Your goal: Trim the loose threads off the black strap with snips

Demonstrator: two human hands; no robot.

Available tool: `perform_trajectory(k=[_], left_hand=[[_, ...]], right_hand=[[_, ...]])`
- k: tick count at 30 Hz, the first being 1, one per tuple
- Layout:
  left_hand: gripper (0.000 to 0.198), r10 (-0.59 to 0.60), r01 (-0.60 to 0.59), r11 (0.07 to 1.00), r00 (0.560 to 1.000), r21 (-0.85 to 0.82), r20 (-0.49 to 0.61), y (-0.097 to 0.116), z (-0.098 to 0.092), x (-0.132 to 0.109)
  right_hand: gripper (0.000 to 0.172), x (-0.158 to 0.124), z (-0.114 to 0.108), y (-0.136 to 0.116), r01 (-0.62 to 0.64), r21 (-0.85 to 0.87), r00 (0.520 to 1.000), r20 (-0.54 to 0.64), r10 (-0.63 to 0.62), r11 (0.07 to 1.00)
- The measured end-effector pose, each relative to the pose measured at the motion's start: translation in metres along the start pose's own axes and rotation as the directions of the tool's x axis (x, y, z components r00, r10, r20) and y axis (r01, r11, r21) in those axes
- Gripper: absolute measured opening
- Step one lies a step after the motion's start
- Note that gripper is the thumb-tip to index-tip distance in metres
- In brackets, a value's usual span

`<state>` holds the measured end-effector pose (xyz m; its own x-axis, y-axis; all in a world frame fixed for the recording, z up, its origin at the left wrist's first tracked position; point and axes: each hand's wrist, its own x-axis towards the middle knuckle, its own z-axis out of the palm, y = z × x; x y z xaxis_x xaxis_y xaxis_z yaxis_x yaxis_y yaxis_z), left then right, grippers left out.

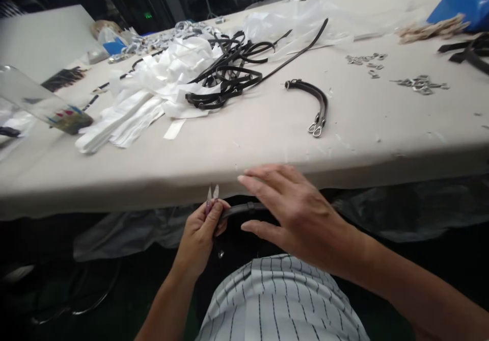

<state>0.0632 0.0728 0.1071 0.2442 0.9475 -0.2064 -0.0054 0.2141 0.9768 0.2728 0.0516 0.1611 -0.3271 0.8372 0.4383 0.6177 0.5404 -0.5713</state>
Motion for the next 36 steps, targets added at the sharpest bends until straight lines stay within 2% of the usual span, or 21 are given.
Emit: perform_trajectory(k=[2, 4, 6, 8, 10, 12, 14, 16, 18, 21, 25, 28, 30, 31, 34, 36], left_hand=[[0.03, -0.005, 0.004, 1.0, 1.0, 0.017, 0.02, -0.001, 0.001, -0.001], [0.03, -0.01, 0.009, 1.0, 1.0, 0.007, 0.022, -0.003, -0.001, 0.0], [0.031, -0.029, 0.028, 1.0, 0.999, 0.004, 0.021, -0.008, -0.007, 0.002], [0.032, -0.06, 0.06, 0.998, 0.998, 0.028, 0.018, -0.017, -0.017, 0.003], [0.032, -0.098, 0.097, 0.994, 0.995, 0.051, 0.031, -0.029, -0.029, 0.002], [0.031, -0.141, 0.138, 0.989, 0.988, 0.045, 0.057, -0.043, -0.039, -0.004], [0.031, -0.184, 0.185, 0.983, 0.979, -0.008, 0.085, -0.056, -0.046, -0.013], [0.031, -0.22, 0.231, 0.966, 0.97, -0.114, 0.103, -0.066, -0.048, -0.021], [0.03, -0.24, 0.256, 0.944, 0.966, -0.21, 0.096, -0.074, -0.046, -0.027], [0.03, -0.234, 0.235, 0.949, 0.972, -0.21, 0.03, -0.081, -0.04, -0.029], [0.032, -0.139, 0.14, 0.99, 0.977, -0.006, -0.16, -0.092, -0.035, -0.025], [0.031, 0.091, 0.005, 0.962, 0.936, 0.272, -0.34, -0.101, -0.034, -0.025], [0.031, 0.24, -0.077, 0.906, 0.904, 0.416, -0.353, -0.105, -0.032, -0.028], [0.031, 0.267, -0.099, 0.892, 0.903, 0.441, -0.338, -0.106, -0.031, -0.03], [0.033, 0.195, -0.062, 0.922, 0.928, 0.383, -0.318, -0.106, -0.023, -0.037], [0.033, 0.256, -0.085, 0.905, 0.891, 0.416, -0.375, -0.105, -0.018, -0.041]], right_hand=[[0.063, 0.001, 0.033, 0.001, -0.009, -0.013, 0.986, 0.164, 0.011, 1.0], [0.054, -0.002, 0.06, 0.008, -0.067, 0.024, 0.964, 0.257, 0.059, 0.997], [0.048, -0.007, 0.078, 0.016, -0.154, 0.122, 0.944, 0.313, 0.109, 0.981], [0.043, -0.013, 0.088, 0.023, -0.301, 0.257, 0.913, 0.354, 0.201, 0.918], [0.039, -0.019, 0.09, 0.027, -0.502, 0.41, 0.85, 0.396, 0.347, 0.762], [0.04, -0.024, 0.09, 0.031, -0.656, 0.551, 0.754, 0.449, 0.479, 0.516], [0.046, -0.029, 0.091, 0.035, -0.713, 0.637, 0.668, 0.49, 0.56, 0.293], [0.05, -0.034, 0.093, 0.039, -0.726, 0.665, 0.605, 0.496, 0.623, 0.174], [0.049, -0.041, 0.1, 0.043, -0.73, 0.669, 0.57, 0.483, 0.664, 0.14], [0.045, -0.052, 0.111, 0.048, -0.731, 0.67, 0.563, 0.485, 0.669, 0.13], [0.045, -0.065, 0.119, 0.051, -0.712, 0.698, 0.557, 0.499, 0.664, 0.073], [0.046, -0.069, 0.118, 0.049, -0.723, 0.69, 0.555, 0.547, 0.627, 0.038], [0.047, -0.07, 0.119, 0.046, -0.743, 0.669, 0.549, 0.592, 0.59, 0.02], [0.048, -0.07, 0.12, 0.045, -0.753, 0.658, 0.542, 0.608, 0.58, 0.014], [0.057, -0.07, 0.132, 0.041, -0.775, 0.632, 0.512, 0.615, 0.6, 0.013], [0.065, -0.069, 0.144, 0.037, -0.774, 0.633, 0.506, 0.597, 0.623, 0.023]])
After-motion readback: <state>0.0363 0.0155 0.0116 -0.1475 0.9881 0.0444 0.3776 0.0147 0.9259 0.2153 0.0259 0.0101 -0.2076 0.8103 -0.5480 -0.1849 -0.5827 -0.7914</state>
